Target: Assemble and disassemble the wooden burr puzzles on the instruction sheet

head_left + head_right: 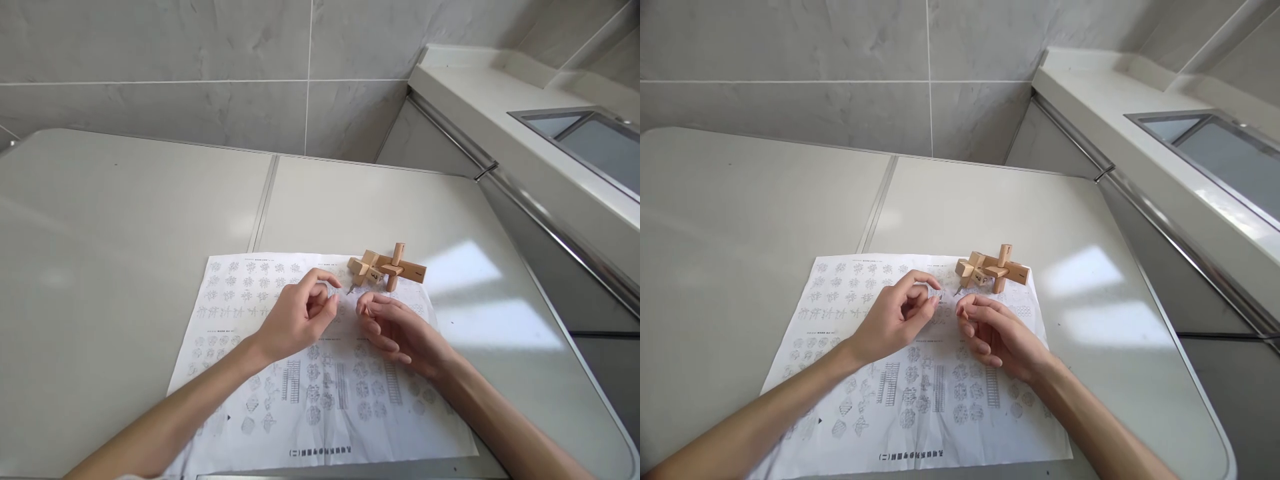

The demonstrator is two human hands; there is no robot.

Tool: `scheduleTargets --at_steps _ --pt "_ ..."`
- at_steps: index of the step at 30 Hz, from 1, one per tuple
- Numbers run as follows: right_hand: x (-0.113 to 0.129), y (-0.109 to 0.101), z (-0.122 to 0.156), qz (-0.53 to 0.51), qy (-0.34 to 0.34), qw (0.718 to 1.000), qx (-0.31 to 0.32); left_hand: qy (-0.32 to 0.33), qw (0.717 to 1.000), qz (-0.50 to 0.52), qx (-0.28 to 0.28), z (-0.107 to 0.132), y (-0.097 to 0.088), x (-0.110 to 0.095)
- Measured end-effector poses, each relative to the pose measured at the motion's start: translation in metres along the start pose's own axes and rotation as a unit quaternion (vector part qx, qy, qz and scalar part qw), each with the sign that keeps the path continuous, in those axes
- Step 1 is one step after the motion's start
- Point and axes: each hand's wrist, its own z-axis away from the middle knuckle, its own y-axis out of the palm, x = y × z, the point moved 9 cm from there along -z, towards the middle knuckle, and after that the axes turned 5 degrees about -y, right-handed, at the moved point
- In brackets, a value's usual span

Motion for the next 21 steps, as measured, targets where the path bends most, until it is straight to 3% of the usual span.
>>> scheduleTargets --at_steps 8,11,14,21 --pt "0.0 0.008 0.002 0.057 0.014 0.995 0.079 -0.049 0.995 0.084 -0.025 -0.002 -0.011 0.003" --pt "0.002 0.011 0.001 0.075 -0.002 0.992 0.105 -0.041 0.988 0.134 -0.069 -0.005 -0.024 0.002" --pt "0.004 0.011 -0.001 0.092 -0.013 0.988 0.122 -0.04 0.963 0.229 -0.133 -0.007 -0.043 0.009" --pt "0.006 0.012 -0.001 0.107 -0.016 0.982 0.156 -0.046 0.906 0.368 -0.205 -0.013 -0.085 0.021"
